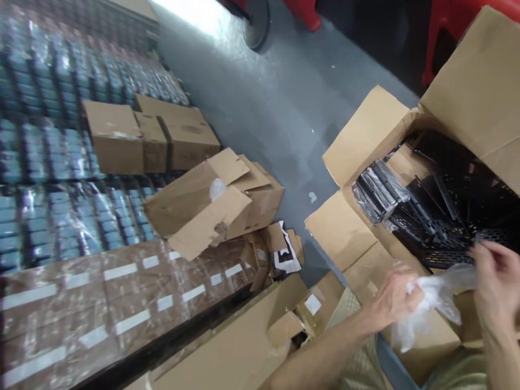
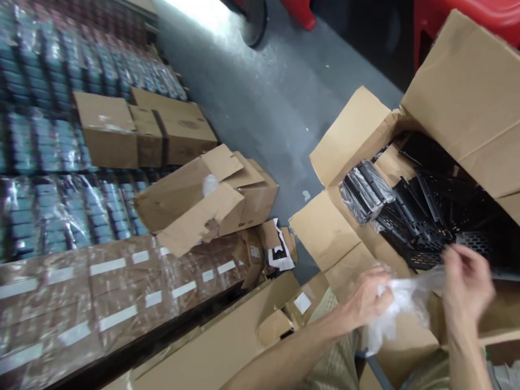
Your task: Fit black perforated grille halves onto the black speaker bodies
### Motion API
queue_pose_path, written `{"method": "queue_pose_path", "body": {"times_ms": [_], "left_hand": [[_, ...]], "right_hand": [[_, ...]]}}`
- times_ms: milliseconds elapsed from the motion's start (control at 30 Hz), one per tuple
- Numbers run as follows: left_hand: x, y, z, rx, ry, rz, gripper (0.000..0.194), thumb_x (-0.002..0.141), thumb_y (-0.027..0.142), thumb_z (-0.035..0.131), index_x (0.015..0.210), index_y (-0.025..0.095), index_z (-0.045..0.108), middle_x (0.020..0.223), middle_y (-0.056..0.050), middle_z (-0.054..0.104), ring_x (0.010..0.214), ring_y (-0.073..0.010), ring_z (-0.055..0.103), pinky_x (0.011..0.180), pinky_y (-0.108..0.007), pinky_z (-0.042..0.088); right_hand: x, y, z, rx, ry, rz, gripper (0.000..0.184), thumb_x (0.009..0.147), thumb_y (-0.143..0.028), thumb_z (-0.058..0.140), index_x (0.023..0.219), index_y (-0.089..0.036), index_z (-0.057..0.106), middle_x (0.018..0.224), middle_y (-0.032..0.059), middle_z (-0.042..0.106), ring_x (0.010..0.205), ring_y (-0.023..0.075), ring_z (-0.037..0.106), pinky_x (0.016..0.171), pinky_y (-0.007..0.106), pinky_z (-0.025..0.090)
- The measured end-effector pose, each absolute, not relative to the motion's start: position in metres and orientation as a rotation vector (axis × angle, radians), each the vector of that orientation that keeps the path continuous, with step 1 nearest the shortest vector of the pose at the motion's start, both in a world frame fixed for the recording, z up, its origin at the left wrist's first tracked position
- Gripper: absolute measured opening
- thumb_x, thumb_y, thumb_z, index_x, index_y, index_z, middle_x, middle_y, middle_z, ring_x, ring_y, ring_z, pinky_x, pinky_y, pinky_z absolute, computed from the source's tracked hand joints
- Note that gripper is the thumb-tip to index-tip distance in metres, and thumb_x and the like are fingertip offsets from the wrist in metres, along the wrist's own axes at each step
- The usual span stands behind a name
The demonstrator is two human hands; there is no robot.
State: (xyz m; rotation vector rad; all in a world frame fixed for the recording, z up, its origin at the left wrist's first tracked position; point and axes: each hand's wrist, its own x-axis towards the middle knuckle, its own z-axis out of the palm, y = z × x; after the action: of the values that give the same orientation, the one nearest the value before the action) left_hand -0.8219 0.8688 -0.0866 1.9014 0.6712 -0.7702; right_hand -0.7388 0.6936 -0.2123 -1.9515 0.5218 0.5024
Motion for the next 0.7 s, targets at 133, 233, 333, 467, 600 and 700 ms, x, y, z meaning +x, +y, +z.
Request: {"method": "queue_pose_path", "body": {"times_ms": [133, 233, 333, 467, 600, 700], "left_hand": [[-0.849, 0.912, -0.049, 1.873, 0.703, -0.631, 0.016, 0.076, 0.024, 0.062, 0.064, 0.021, 0.051, 0.109, -0.014, 0.067, 0.102, -0.0284, 0.065, 0.092, -0.04, 0.051], [-0.854, 0.934, -0.039, 1.814, 0.699, -0.583, 0.014, 0.073, 0.023, 0.064, 0.066, 0.02, 0.053, 0.144, -0.017, 0.063, 0.118, -0.0314, 0.066, 0.103, -0.041, 0.049], [-0.853, 0.945, -0.044, 1.714, 0.676, -0.529, 0.021, 0.077, 0.03, 0.067, 0.065, 0.019, 0.054, 0.158, -0.016, 0.058, 0.117, -0.0319, 0.069, 0.106, -0.042, 0.049], [-0.855, 0.945, -0.066, 1.571, 0.649, -0.387, 0.041, 0.083, 0.055, 0.069, 0.067, 0.019, 0.059, 0.137, -0.02, 0.073, 0.113, -0.0346, 0.072, 0.103, -0.044, 0.052], [-0.857, 0.94, -0.075, 1.51, 0.626, -0.334, 0.05, 0.083, 0.063, 0.07, 0.065, 0.018, 0.059, 0.128, -0.019, 0.077, 0.109, -0.0332, 0.074, 0.102, -0.044, 0.054], [-0.857, 0.945, -0.073, 1.48, 0.62, -0.341, 0.05, 0.083, 0.065, 0.069, 0.069, 0.017, 0.065, 0.123, -0.019, 0.078, 0.104, -0.0323, 0.075, 0.096, -0.041, 0.056]], "right_hand": [[-0.694, 0.826, -0.25, -1.92, 0.083, 0.85, 0.069, 0.083, -0.033, 0.065, 0.15, -0.016, 0.059, 0.126, 0.0161, 0.072, 0.086, 0.0234, 0.072, 0.098, 0.044, 0.056], [-0.677, 0.877, -0.287, -1.947, 0.092, 0.86, 0.048, 0.082, -0.025, 0.063, 0.127, -0.011, 0.073, 0.116, 0.0207, 0.075, 0.1, 0.0304, 0.071, 0.103, 0.045, 0.05], [-0.675, 0.874, -0.306, -1.957, 0.174, 0.798, 0.027, 0.087, -0.03, 0.06, 0.101, -0.013, 0.076, 0.096, 0.0186, 0.076, 0.103, 0.035, 0.071, 0.105, 0.048, 0.047], [-0.681, 0.846, -0.299, -1.882, 0.356, 0.665, 0.029, 0.083, -0.048, 0.065, 0.089, -0.02, 0.068, 0.074, 0.008, 0.069, 0.08, 0.0302, 0.071, 0.084, 0.043, 0.055], [-0.681, 0.831, -0.273, -1.731, 0.581, 0.446, 0.038, 0.089, -0.061, 0.049, 0.102, -0.025, 0.054, 0.081, 0.0023, 0.069, 0.063, 0.0199, 0.066, 0.059, 0.031, 0.052], [-0.677, 0.81, -0.251, -1.651, 0.671, 0.289, 0.032, 0.086, -0.054, 0.054, 0.102, -0.027, 0.054, 0.079, -0.0013, 0.066, 0.059, 0.0179, 0.061, 0.055, 0.03, 0.05]]}}
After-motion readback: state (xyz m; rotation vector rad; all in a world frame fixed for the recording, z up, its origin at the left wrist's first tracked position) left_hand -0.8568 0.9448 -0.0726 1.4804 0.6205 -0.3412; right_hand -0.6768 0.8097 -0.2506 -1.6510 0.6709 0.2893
